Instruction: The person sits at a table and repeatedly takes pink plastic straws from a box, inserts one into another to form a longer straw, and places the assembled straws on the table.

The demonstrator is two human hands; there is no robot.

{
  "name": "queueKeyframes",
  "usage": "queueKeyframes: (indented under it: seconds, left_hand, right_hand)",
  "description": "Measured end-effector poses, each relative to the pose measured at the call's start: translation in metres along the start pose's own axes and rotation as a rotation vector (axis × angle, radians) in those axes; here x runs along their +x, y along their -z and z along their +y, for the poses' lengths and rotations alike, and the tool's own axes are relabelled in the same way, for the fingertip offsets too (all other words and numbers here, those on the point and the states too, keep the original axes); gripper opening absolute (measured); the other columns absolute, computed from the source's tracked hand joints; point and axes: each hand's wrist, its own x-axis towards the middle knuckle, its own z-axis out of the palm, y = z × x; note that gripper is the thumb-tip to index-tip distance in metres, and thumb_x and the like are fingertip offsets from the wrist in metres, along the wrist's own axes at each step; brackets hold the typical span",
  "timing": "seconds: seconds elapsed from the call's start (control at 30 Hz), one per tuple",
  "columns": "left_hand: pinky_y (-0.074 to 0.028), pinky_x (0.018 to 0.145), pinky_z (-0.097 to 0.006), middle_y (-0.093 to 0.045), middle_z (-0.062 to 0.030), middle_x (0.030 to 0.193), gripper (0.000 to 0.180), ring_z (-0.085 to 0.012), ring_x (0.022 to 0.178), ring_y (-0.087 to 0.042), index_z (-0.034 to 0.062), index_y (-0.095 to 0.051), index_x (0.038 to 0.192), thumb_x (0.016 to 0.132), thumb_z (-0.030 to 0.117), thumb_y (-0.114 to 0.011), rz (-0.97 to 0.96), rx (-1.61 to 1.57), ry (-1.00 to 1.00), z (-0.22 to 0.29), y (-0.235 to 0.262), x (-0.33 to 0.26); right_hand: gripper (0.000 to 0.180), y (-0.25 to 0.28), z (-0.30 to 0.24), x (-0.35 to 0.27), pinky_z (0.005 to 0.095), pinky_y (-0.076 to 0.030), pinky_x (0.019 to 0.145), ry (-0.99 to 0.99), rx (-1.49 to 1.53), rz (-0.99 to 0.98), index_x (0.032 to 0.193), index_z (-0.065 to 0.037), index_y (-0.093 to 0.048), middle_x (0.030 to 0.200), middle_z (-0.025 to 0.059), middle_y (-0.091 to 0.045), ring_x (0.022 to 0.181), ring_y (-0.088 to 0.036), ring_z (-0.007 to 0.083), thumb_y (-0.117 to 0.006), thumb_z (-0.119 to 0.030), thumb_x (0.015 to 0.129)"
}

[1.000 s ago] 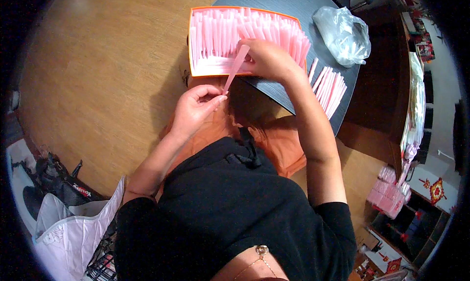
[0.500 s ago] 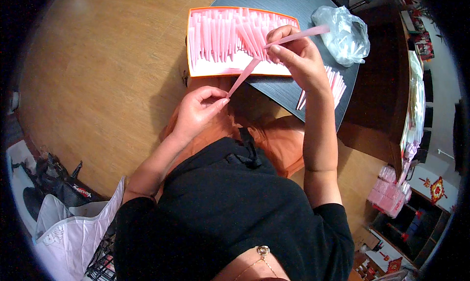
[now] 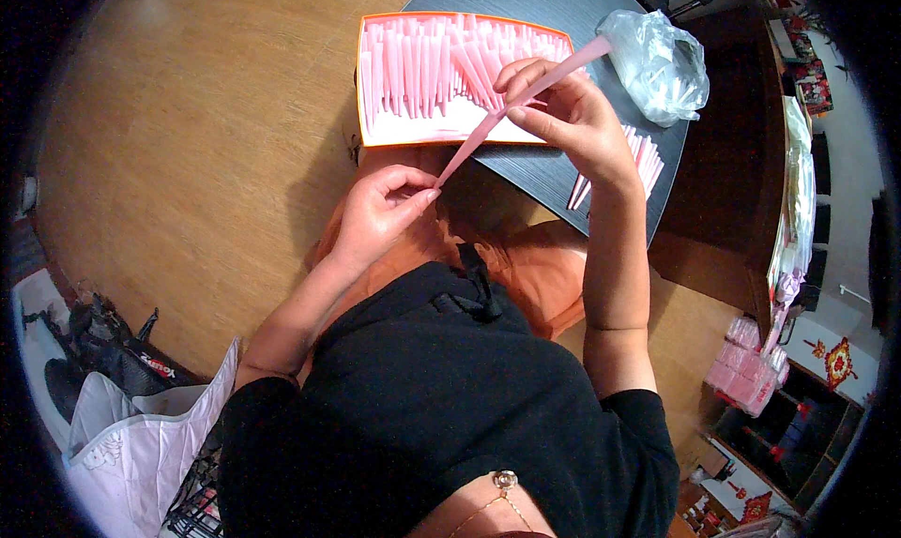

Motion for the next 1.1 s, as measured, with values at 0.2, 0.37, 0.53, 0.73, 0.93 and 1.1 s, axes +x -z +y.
queueKeyframes:
  seconds: [0.2,0.37,0.53,0.73,0.93,1.1]
  left_hand:
    - [-0.05,0.078,-0.024,-0.067,-0.0042,0.096,0.014,-0.0099,0.088,-0.061,-0.0013,-0.066,0.099,0.089,0.008,-0.067,0.003,-0.016,0.013,0.0,0.0,-0.001]
    - [-0.051,0.078,-0.025,-0.067,-0.0048,0.096,0.013,-0.0107,0.087,-0.062,-0.0021,-0.066,0.1,0.089,0.005,-0.066,0.007,-0.013,-0.022,-0.005,0.0,0.0]
    - [-0.051,0.076,-0.024,-0.067,-0.004,0.097,0.013,-0.0095,0.086,-0.061,-0.0014,-0.066,0.098,0.089,0.007,-0.068,0.039,0.009,-0.023,-0.001,0.002,0.0]
    - [-0.05,0.077,-0.022,-0.066,-0.003,0.095,0.013,-0.0075,0.085,-0.06,-0.0019,-0.066,0.101,0.089,0.002,-0.067,0.099,-0.106,0.061,-0.008,0.008,0.0]
    - [-0.049,0.075,-0.021,-0.066,-0.0023,0.096,0.013,-0.0063,0.084,-0.059,-0.0021,-0.065,0.102,0.09,0.003,-0.066,0.11,-0.165,0.066,-0.008,0.012,-0.001]
    - [-0.049,0.074,-0.02,-0.065,-0.0019,0.095,0.013,-0.0056,0.083,-0.058,-0.0022,-0.064,0.102,0.091,0.003,-0.066,0.11,-0.178,0.057,-0.011,0.014,-0.002]
  right_hand:
    - [0.025,-0.003,-0.006,-0.003,0.0333,-0.045,0.095,-0.094,-0.169,-0.04,0.11,-0.001,-0.061,0.116,0.0094,-0.057,0.108,-0.056,0.0183,-0.068,-0.009,0.088]
    - [0.039,-0.012,-0.013,0.002,0.034,-0.045,0.096,0.072,-0.146,0.073,0.128,0.001,-0.053,0.119,0.0121,-0.06,0.116,-0.056,0.0203,-0.061,-0.013,0.093]
    - [0.028,-0.013,-0.01,0.005,0.033,-0.048,0.086,0.03,-0.301,0.165,0.118,-0.002,-0.06,0.104,0.0084,-0.066,0.101,-0.061,0.0191,-0.062,-0.012,0.092]
    - [0.018,-0.012,0.039,0.014,0.036,-0.053,0.075,-0.128,-0.939,-0.066,0.098,-0.001,-0.064,0.09,0.0149,-0.068,0.086,-0.068,0.028,-0.066,-0.003,0.08]
    - [0.017,-0.02,0.072,0.034,0.0461,-0.05,0.074,-0.17,-1.041,-0.197,0.09,-0.004,-0.065,0.087,0.0185,-0.067,0.084,-0.065,0.0379,-0.066,-0.018,0.08]
    - [0.017,-0.024,0.084,0.043,0.0493,-0.05,0.071,-0.104,-1.085,-0.219,0.085,-0.006,-0.065,0.084,0.018,-0.067,0.083,-0.064,0.0393,-0.064,-0.022,0.079]
